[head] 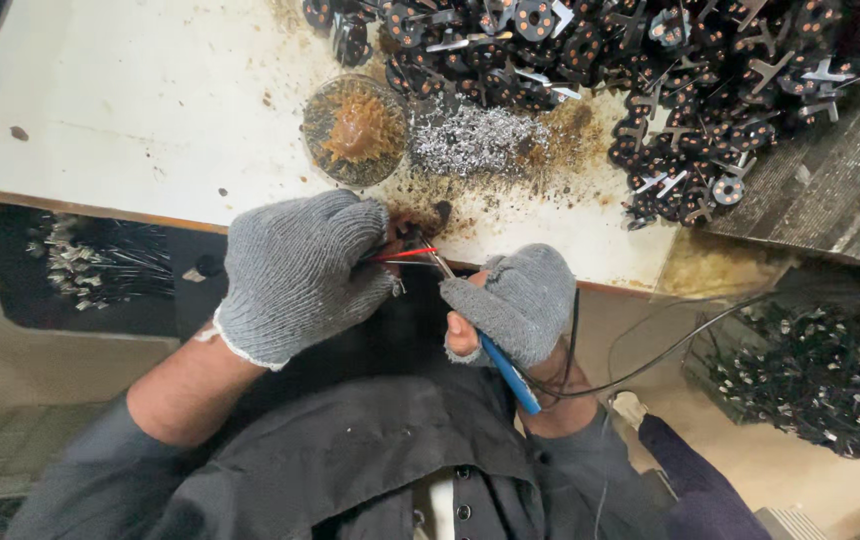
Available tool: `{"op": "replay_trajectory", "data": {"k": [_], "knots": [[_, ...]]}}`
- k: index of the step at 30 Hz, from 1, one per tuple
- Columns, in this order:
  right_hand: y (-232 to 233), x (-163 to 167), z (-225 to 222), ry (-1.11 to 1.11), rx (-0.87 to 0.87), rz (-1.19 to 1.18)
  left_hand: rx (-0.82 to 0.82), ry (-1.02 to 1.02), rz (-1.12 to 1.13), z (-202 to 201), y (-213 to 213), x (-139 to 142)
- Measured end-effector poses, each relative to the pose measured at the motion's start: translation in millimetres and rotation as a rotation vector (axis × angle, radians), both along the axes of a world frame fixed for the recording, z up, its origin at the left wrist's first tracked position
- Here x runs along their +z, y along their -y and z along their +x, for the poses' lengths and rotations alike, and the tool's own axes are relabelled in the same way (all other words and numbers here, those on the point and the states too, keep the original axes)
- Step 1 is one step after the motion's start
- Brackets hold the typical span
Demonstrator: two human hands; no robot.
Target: The person solders red and green wires onto small lamp socket components at a workbench. They hold a component in one hand and a soldering iron in the other, dip wires into flux, apply solder to the joint, and place finished assemblies with a large pile of similar components.
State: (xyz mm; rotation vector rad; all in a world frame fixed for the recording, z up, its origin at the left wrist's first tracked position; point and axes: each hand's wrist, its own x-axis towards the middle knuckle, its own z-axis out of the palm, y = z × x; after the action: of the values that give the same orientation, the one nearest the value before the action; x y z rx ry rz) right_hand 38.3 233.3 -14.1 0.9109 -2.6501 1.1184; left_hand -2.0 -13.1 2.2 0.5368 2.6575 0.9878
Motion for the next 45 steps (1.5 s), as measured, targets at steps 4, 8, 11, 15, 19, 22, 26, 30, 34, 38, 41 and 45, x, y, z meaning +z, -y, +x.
{"op": "replay_trajectory", "data": {"k": [4, 8, 11, 15, 19, 22, 26, 30, 34, 38, 41, 45], "knots": [[1.3, 1.0, 1.4, -0.001, -0.004, -0.005, 0.006, 0.005, -0.013, 0.9, 1.0, 0.3], [-1.4, 2.5, 2.7, 0.024, -0.006, -0.003, -0.014, -0.013, 0.008, 1.6, 1.4, -0.4], [-3.7, 3.1, 3.0, 0.042, 0.018, 0.013, 0.006, 0.004, -0.01, 1.4, 0.1, -0.5], [-5.2, 1.9, 3.5, 0.026, 0.044, 0.037, 0.005, 0.002, -0.013, 1.0, 0.1, 0.0], [-4.8, -1.6, 6.8, 0.03, -0.053, -0.084, 0.006, 0.004, 0.007, 1.2, 1.0, 0.4], [-4.0, -3.4, 10.0, 0.045, -0.047, -0.059, 0.005, -0.002, -0.003, 1.3, 1.2, 0.6], [-0.7, -4.1, 11.5, 0.012, -0.088, -0.049, 0.004, -0.002, -0.014, 1.4, 1.2, 0.3], [0.0, -1.1, 8.8, 0.018, -0.03, -0.058, 0.004, 0.006, 0.028, 1.3, 3.5, 0.1], [-0.9, 2.3, 6.6, 0.024, -0.01, -0.052, 0.006, 0.014, 0.002, 0.0, 1.8, -0.6], [0.1, 1.0, 5.5, 0.013, -0.027, -0.078, -0.007, 0.027, -0.019, -0.9, 1.9, 0.3], [1.4, -1.0, 5.7, -0.007, -0.067, -0.095, 0.0, 0.019, 0.024, -0.5, 3.2, 0.6], [-0.6, 0.0, 6.4, 0.045, -0.023, -0.036, -0.006, 0.005, 0.013, -0.3, 3.2, -0.9]]}}
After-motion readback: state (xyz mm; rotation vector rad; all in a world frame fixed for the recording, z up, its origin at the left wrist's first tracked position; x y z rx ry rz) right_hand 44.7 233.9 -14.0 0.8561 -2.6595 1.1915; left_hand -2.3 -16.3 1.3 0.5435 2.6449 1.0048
